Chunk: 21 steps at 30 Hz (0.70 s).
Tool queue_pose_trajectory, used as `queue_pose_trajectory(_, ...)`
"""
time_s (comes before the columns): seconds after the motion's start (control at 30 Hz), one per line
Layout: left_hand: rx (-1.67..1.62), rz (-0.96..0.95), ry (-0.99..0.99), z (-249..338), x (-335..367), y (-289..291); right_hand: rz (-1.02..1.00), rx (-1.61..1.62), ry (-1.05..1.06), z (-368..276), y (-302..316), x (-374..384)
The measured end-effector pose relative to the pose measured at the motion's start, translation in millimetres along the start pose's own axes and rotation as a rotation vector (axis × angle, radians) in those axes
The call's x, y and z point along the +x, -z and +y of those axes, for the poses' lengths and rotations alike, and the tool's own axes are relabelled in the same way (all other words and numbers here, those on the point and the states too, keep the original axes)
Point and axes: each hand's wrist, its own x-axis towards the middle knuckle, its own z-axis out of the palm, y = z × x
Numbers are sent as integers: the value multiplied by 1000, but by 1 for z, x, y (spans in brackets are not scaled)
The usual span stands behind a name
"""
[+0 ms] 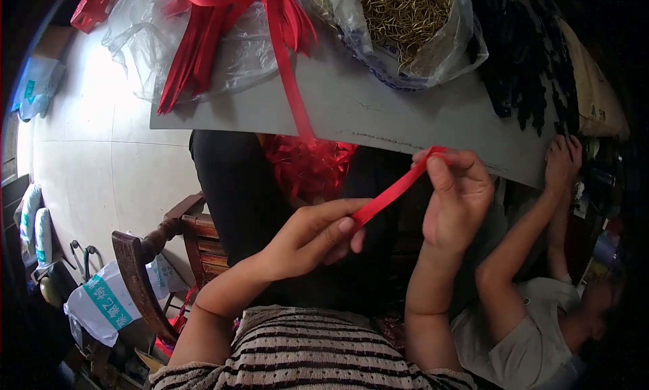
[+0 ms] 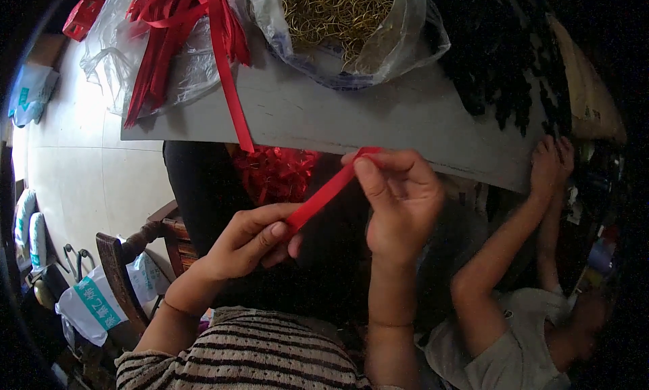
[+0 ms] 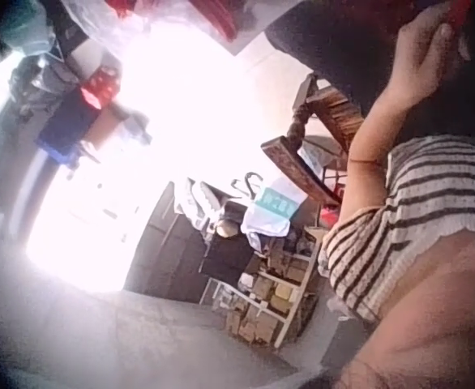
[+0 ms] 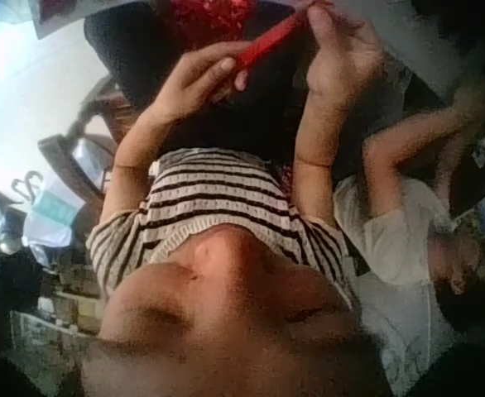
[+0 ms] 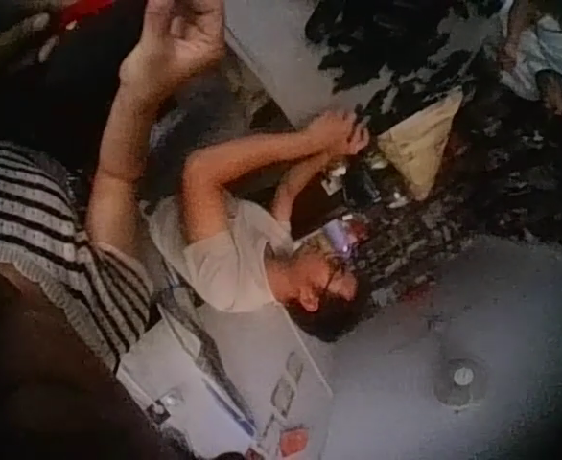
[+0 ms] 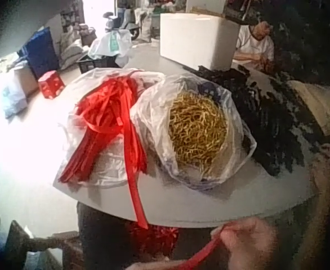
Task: The person ties red ribbons into decorative bows by hand, securing each one with a small gold ring.
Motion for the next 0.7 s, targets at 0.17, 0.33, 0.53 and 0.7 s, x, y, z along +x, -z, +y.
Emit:
queue_pose_trajectory(0.17,-167,159,-180,-11,2,-3,152,-842,568,4,-9,-5)
queue_pose_trajectory(0.33,-46,253,-215,-4,0,-4,-308,-1043,498,-9,-25,-38)
queue_pose_trajectory(0.53,97,256,-299,-2,0,-6,-293,-508,-2,6,-15,-36)
queue_pose_trajectory(0.7,258,533,-285,-4,-1,6,-532,-862,389,-9,-14,-26)
